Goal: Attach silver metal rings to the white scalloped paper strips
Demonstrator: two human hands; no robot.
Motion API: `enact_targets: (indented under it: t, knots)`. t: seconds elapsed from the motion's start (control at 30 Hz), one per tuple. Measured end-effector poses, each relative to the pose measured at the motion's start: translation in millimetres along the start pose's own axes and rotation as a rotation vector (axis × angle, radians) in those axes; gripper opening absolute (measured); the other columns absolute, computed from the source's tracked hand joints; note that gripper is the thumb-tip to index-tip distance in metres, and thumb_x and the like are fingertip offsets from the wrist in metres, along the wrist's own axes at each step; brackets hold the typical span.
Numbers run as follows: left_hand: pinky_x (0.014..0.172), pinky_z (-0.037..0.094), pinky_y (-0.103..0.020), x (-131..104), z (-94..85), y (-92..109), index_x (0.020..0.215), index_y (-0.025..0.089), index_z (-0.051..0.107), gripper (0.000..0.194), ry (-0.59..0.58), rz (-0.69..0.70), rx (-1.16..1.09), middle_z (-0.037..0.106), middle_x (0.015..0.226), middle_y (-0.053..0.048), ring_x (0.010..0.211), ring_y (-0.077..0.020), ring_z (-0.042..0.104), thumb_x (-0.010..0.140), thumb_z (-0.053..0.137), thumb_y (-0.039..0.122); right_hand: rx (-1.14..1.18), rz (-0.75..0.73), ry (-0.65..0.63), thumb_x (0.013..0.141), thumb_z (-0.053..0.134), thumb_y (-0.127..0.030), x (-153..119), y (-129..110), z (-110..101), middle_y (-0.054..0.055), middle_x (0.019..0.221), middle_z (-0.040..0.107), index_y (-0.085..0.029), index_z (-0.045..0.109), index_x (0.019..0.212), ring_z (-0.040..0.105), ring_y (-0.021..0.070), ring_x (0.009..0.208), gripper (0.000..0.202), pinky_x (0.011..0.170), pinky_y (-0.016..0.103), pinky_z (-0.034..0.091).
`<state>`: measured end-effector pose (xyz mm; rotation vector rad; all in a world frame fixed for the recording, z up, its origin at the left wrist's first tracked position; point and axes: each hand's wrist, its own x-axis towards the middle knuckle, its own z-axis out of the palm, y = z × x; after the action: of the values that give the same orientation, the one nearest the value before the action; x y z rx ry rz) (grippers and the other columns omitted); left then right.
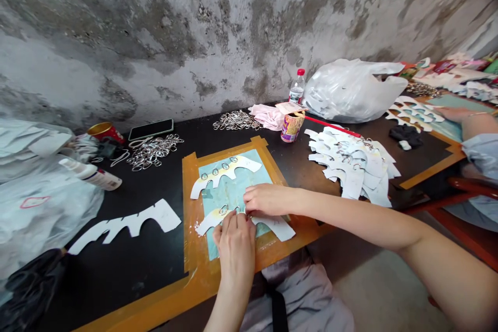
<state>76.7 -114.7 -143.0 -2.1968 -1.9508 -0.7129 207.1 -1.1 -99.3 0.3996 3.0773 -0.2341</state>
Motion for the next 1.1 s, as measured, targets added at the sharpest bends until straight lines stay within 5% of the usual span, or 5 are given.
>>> enact_targets:
  t: [0.33,0.67,0.8,0.9,1.1]
  knots:
    - [0.076,0.034,-0.041,-13.1,-7.7,-8.6,0.084,0.018,0.059,0.016,-0.068,0.114,-0.027,0.070,0.085,-0.008,0.099,-0.0280,0.059,0.093,0.047,0.012,-0.266,-0.365,0.100,0.100,0.039,-0.016,0.1,7.6,8.9,0.003,0.090,0.064,-0.017,0.065,0.085,0.054,0.0167,0.091,0.030,0.069,0.028,0.041]
    - [0.078,0.034,-0.040,-10.2,-9.1,-21.2,0.096,0.016,0.064,0.023,-0.213,0.136,0.091,0.071,0.089,-0.006,0.104,-0.0264,0.058,0.088,0.047,0.002,-0.352,-0.529,0.165,0.096,0.040,-0.005,-5.2,6.0,15.3,0.003,0.074,0.061,-0.016,0.062,0.072,0.055,0.0151,0.075,0.034,0.063,0.028,0.040]
    - [0.079,0.033,-0.040,-9.0,-10.9,-24.2,0.104,0.018,0.063,0.019,-0.226,0.134,0.009,0.071,0.093,-0.005,0.103,-0.0259,0.058,0.092,0.049,0.012,-0.143,-0.363,0.109,0.093,0.047,-0.007,-4.7,9.8,17.6,0.005,0.077,0.061,-0.015,0.057,0.074,0.053,0.0161,0.079,0.023,0.067,0.026,0.041]
    - [0.077,0.033,-0.039,-4.8,-12.4,-26.0,0.091,0.019,0.062,0.015,-0.262,0.123,-0.050,0.070,0.087,-0.005,0.099,-0.0259,0.058,0.093,0.048,0.018,0.191,-0.127,0.053,0.085,0.059,-0.009,-1.5,12.8,17.5,0.000,0.074,0.057,-0.017,0.052,0.079,0.051,0.0138,0.074,0.012,0.065,0.024,0.040]
    - [0.077,0.033,-0.039,-1.1,-8.6,-19.1,0.081,0.019,0.058,0.016,-0.216,0.074,-0.062,0.067,0.083,-0.005,0.091,-0.0255,0.059,0.093,0.052,0.028,0.655,0.067,-0.055,0.083,0.055,-0.006,4.7,18.2,-2.1,-0.004,0.073,0.055,-0.018,0.049,0.099,0.049,0.0086,0.062,0.022,0.060,0.020,0.038]
